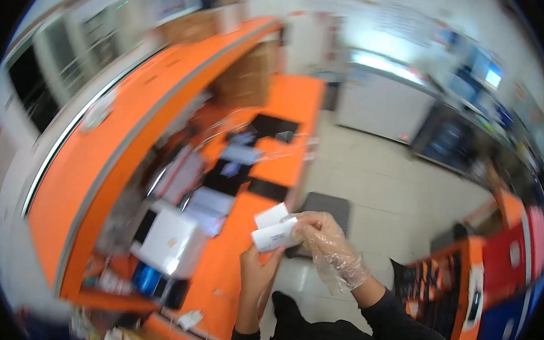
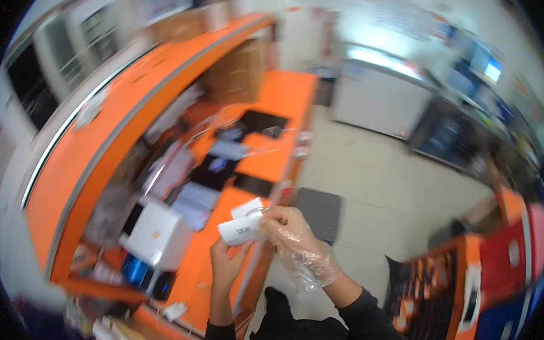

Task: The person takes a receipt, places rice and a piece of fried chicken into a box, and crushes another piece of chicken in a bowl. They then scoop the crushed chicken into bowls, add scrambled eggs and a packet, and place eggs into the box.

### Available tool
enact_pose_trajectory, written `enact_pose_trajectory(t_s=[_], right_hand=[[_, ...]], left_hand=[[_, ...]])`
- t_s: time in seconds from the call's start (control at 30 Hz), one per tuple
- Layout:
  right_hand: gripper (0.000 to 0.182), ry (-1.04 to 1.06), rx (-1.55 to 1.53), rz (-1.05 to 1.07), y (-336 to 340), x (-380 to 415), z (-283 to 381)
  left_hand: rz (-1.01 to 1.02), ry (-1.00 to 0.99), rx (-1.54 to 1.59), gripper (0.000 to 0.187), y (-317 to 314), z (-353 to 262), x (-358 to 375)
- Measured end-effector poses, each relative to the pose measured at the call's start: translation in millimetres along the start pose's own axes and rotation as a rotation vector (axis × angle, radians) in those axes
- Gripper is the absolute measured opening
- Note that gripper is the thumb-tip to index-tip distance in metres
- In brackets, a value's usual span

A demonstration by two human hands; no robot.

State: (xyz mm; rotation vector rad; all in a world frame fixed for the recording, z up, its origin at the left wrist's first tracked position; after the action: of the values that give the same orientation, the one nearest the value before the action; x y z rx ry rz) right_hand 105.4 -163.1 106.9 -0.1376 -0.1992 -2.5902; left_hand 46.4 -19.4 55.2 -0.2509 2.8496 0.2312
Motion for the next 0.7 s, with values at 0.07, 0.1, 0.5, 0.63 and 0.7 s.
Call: enact_pose_trajectory(t_s=[0.07,0.1,0.5,0.63,0.7], right_hand=[[0.031,0.243,-0.491,-0.407,73,84,-6],[0.036,0.132,-0.462,-0.588,107,145,-19],[0.021,-0.019,-0.356,-2.591,43,867,-220],[0.013,0.294,-0.377,-2.890,-31,952,-214],[0.012,0.383,-0.346,-2.938,-54,985,-208]], left_hand=[[0.157,0.138,0.346,0.062,-91,8,5],[0.236,0.050,0.347,0.062,-138,-21,11],[1.964,-0.377,0.613,0.035,-561,-256,500],[2.128,-0.658,0.742,0.051,-609,-356,635],[1.984,-0.816,1.120,0.055,-646,-418,696]])
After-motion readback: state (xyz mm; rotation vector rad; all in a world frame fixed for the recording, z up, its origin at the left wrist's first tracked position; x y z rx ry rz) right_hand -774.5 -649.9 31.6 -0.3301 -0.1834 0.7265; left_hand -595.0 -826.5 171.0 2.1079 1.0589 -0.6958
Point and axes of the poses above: each hand's wrist, its own x-axis away from the middle knuckle, its own y-axis out of the back of the hand, z = x × y, the point moved 6 cm from there along -x, towards the middle knuckle, and after that the axes turned 3 degrees about x, right-handed, at the moved point
